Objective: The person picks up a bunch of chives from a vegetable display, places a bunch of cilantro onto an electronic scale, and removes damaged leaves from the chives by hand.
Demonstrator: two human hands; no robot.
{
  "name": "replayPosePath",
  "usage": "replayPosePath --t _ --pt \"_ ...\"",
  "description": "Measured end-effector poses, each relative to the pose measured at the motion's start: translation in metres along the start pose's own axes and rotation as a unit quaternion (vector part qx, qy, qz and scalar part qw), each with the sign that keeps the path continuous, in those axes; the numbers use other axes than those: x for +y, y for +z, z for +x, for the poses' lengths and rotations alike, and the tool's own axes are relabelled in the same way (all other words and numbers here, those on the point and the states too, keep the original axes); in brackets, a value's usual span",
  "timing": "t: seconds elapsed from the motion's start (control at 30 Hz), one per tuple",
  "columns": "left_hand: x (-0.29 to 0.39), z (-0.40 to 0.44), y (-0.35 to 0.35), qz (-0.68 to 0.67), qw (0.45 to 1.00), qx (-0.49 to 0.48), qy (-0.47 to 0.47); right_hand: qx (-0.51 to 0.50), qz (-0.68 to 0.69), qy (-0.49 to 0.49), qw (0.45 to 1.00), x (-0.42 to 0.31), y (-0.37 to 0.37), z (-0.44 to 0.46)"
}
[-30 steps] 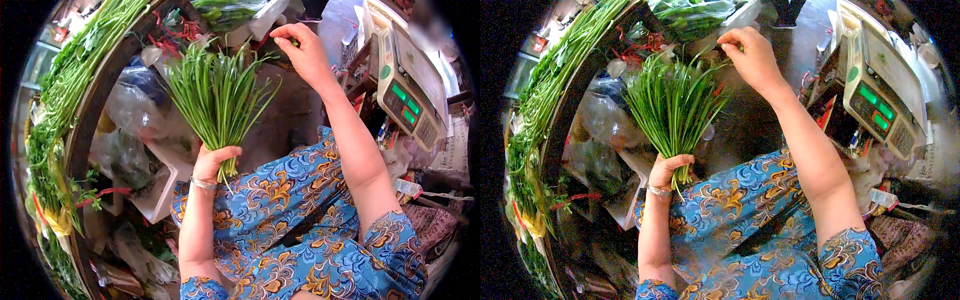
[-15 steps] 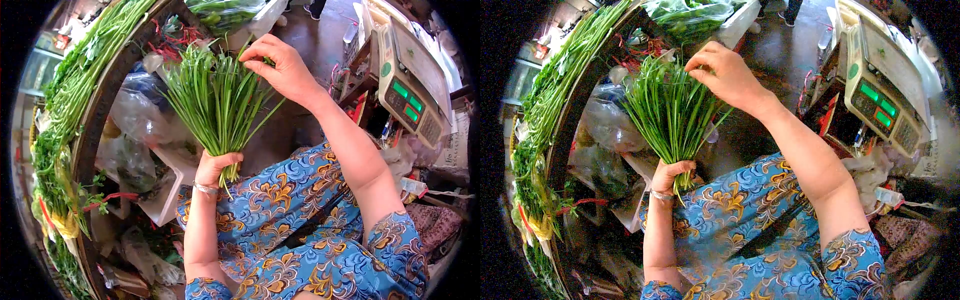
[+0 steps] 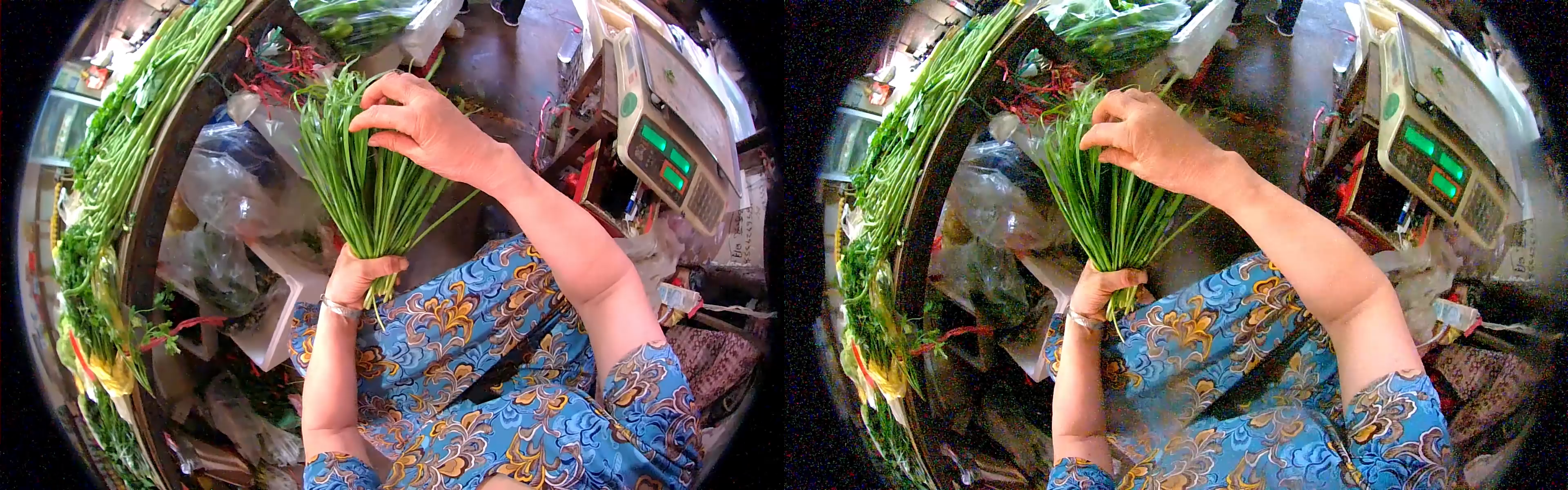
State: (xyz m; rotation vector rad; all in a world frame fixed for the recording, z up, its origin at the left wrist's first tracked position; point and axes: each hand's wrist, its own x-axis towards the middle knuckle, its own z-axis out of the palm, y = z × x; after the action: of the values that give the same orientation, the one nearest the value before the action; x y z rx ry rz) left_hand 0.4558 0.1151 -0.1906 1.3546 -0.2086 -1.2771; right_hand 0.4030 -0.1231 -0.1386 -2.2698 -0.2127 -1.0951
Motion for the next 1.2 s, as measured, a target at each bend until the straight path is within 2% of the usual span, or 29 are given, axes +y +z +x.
replayPosePath --t 0.17,0.3,0.37,0.5,0.53,0.63,0.7,0.77,0.9,1.07,1.2 --pt "-0.003 0.002 -0.004 0.008 1.000 -0.017 0.001 -0.078 -0.064 -0.013 0.995 -0.006 -0.002 -0.002" --pt "-0.001 -0.001 -0.001 0.005 1.000 -0.012 0.009 -0.063 -0.073 0.026 0.995 0.000 0.001 -0.001" --pt "0.002 -0.004 0.004 0.012 1.000 0.007 0.010 0.016 0.054 0.155 0.986 0.010 -0.005 -0.001" --pt "0.004 -0.004 0.003 0.000 1.000 0.003 0.009 0.132 0.262 0.276 0.915 0.025 -0.022 0.003" --pt "0.003 -0.004 0.002 0.001 1.000 0.000 0.011 0.119 0.265 0.292 0.911 0.023 -0.028 0.003" --pt "0.003 -0.003 0.003 0.004 1.000 0.003 0.016 0.077 0.245 0.267 0.929 0.020 -0.031 0.003" --pt "0.002 -0.002 0.003 0.008 1.000 0.009 0.021 0.047 0.230 0.300 0.925 0.019 -0.030 0.002" --pt "-0.001 0.000 -0.003 0.002 1.000 -0.015 0.020 -0.003 0.201 0.246 0.948 0.024 -0.022 -0.002" --pt "0.002 -0.003 -0.002 0.019 1.000 -0.017 0.004 -0.042 0.188 0.320 0.928 0.029 -0.020 -0.005" --pt "0.000 -0.001 -0.004 0.032 0.999 -0.043 0.006 -0.043 0.168 0.311 0.934 0.029 -0.012 -0.008" --pt "0.000 -0.003 0.003 0.033 0.999 -0.021 0.014 -0.026 0.131 0.293 0.947 0.036 -0.007 -0.011"
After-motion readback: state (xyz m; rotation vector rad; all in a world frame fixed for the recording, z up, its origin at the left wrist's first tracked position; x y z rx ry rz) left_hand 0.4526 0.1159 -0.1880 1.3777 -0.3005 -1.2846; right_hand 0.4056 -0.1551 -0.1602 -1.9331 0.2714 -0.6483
